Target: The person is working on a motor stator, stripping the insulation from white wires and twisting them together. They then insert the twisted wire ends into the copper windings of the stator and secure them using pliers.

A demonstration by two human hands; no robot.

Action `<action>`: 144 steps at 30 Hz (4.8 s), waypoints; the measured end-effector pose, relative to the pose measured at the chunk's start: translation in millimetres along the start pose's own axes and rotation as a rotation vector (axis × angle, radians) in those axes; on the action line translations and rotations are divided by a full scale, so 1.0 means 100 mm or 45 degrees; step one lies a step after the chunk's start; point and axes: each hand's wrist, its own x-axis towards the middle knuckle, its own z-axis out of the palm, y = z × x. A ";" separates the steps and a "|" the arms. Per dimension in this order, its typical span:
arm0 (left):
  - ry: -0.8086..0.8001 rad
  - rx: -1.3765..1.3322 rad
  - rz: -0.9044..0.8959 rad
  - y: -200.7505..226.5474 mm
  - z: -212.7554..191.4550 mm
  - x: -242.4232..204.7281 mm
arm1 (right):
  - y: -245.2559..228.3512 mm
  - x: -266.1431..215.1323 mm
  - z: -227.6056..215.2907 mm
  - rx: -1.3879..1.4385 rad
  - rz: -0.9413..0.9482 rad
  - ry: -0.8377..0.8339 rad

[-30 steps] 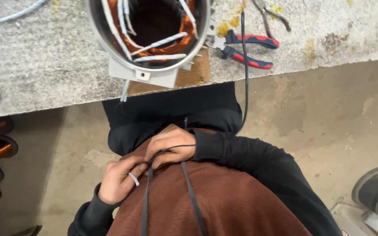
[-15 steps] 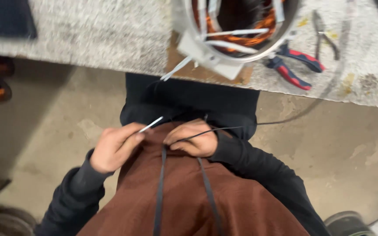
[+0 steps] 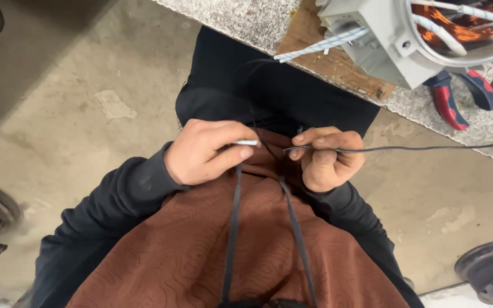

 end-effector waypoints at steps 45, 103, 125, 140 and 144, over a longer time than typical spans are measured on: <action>0.195 0.349 0.401 0.10 0.15 0.05 | -0.03 0.26 0.03 -0.514 -0.405 -0.291; -0.127 0.460 0.156 0.38 -0.12 0.14 | -0.69 0.94 0.01 -0.659 -0.398 -0.968; -0.128 0.447 0.141 0.48 -0.06 0.17 | -0.68 0.98 0.11 -0.780 -0.529 -1.034; -0.081 0.442 0.114 0.42 -0.07 0.13 | -0.69 1.03 0.05 -0.746 -0.374 -1.061; -0.040 0.406 0.124 0.39 -0.04 0.14 | -0.61 0.98 0.00 -0.704 -0.330 -1.105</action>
